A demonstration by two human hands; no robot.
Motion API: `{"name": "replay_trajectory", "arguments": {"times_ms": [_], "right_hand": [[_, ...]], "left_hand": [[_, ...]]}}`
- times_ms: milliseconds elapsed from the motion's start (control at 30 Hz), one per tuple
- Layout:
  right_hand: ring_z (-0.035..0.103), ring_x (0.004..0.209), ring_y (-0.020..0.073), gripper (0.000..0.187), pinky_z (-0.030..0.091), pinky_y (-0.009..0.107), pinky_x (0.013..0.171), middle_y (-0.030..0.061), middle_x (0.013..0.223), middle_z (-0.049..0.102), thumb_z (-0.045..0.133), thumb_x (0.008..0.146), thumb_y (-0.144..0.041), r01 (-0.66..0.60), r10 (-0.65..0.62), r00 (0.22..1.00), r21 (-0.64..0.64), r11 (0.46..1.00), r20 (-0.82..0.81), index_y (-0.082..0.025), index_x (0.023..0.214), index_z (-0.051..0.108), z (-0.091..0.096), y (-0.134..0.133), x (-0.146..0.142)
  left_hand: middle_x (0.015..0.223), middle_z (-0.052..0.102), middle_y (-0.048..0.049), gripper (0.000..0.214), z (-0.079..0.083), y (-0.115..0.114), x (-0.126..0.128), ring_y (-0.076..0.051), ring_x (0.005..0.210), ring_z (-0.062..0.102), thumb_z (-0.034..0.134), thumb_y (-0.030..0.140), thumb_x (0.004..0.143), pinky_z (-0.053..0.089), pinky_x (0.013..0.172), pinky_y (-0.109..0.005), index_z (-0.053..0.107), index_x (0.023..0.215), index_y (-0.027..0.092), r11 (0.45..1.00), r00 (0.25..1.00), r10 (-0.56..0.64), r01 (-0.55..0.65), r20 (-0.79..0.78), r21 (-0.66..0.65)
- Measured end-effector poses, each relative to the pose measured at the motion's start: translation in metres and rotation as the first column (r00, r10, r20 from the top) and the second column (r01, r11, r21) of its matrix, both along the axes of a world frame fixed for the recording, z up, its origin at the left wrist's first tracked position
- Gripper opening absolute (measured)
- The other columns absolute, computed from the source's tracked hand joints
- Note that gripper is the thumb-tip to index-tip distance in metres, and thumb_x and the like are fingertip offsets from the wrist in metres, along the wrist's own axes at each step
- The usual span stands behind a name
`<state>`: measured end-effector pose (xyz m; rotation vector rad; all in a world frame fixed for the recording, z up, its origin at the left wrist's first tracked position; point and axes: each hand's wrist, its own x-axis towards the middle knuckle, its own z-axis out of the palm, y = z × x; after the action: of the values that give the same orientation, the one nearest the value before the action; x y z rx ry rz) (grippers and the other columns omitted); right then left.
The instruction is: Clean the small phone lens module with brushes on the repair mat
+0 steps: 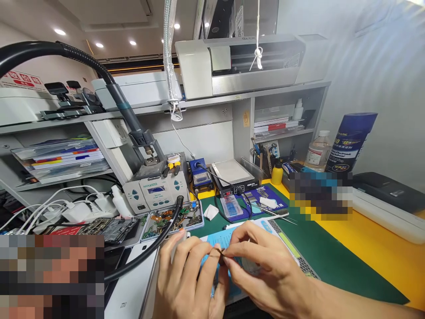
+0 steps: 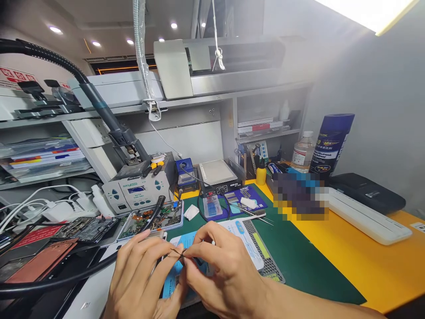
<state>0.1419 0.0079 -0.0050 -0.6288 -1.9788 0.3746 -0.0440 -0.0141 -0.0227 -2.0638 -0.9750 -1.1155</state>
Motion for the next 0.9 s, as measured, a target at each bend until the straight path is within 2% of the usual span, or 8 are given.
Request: {"name": "replay_trajectory", "arguments": {"times_ms": [200,467,567,633,733,833,900], "right_hand": [[0.055,0.070,0.0146,0.012,0.042,0.025,0.057,0.0057,0.081,0.061,0.059,0.087,-0.009,-0.011,0.013,1.000,-0.094,0.996,0.014,-0.015,0.082,0.069,0.005,0.002,0.001],[0.054,0.067,0.0145,0.009,0.044,0.025,0.056,0.0039,0.080,0.061,0.066,0.085,-0.016,-0.016,0.019,1.000,-0.198,0.980,0.011,-0.016,0.092,0.072,0.008,0.006,0.005],[0.054,0.065,0.0141,0.008,0.044,0.026,0.058,0.0025,0.078,0.064,0.071,0.082,-0.020,0.004,-0.006,1.000,-0.321,0.947,-0.008,-0.016,0.089,0.071,0.011,0.006,0.004],[0.056,0.067,0.0143,0.006,0.044,0.026,0.060,0.0023,0.079,0.067,0.072,0.083,-0.023,-0.018,0.021,1.000,-0.479,0.878,0.000,-0.017,0.085,0.074,0.015,0.007,0.004],[0.055,0.067,0.0135,0.012,0.041,0.024,0.059,0.0025,0.079,0.071,0.071,0.086,-0.027,-0.109,0.114,0.993,-0.685,0.721,-0.039,-0.017,0.082,0.077,0.020,0.010,0.005],[0.046,0.058,0.0096,0.014,0.035,0.022,0.053,0.0006,0.070,0.069,0.075,0.082,-0.028,-0.226,0.158,0.973,-0.799,0.558,-0.166,-0.014,0.081,0.077,0.023,0.015,0.008],[0.042,0.054,0.0084,0.016,0.031,0.021,0.050,-0.0022,0.061,0.063,0.079,0.078,-0.028,-0.273,0.164,0.962,-0.835,0.478,-0.220,-0.013,0.079,0.075,0.023,0.018,0.010]], "left_hand": [[0.085,0.073,-0.0099,0.021,0.003,0.002,0.001,-0.025,0.088,0.065,0.075,0.008,0.074,0.050,0.091,-0.057,0.068,0.093,0.013,0.998,1.000,-0.014,0.015,0.023,-0.062],[0.084,0.069,-0.0116,0.020,0.000,0.000,0.001,-0.026,0.087,0.062,0.072,0.008,0.073,0.049,0.091,-0.059,0.070,0.092,0.011,0.993,0.989,-0.066,0.078,0.135,-0.085],[0.085,0.069,-0.0110,0.022,0.000,-0.001,0.000,-0.026,0.088,0.062,0.071,0.007,0.072,0.048,0.092,-0.059,0.070,0.093,0.011,0.992,0.988,-0.074,0.087,0.137,-0.089],[0.085,0.069,-0.0108,0.025,0.000,-0.001,-0.001,-0.026,0.089,0.062,0.071,0.007,0.071,0.048,0.093,-0.059,0.070,0.095,0.011,0.992,0.988,-0.082,0.094,0.128,-0.090],[0.087,0.069,-0.0119,0.028,0.002,-0.002,-0.003,-0.027,0.091,0.061,0.073,0.007,0.071,0.048,0.094,-0.060,0.069,0.099,0.011,0.986,0.992,-0.091,0.102,0.082,-0.131],[0.089,0.069,-0.0123,0.031,0.003,-0.004,-0.005,-0.027,0.092,0.061,0.074,0.007,0.071,0.047,0.095,-0.061,0.068,0.101,0.011,0.979,0.993,-0.101,0.109,0.054,-0.170],[0.089,0.069,-0.0119,0.031,0.004,-0.004,-0.005,-0.026,0.092,0.060,0.073,0.008,0.071,0.047,0.096,-0.061,0.068,0.101,0.011,0.977,0.992,-0.112,0.120,0.055,-0.174]]}}
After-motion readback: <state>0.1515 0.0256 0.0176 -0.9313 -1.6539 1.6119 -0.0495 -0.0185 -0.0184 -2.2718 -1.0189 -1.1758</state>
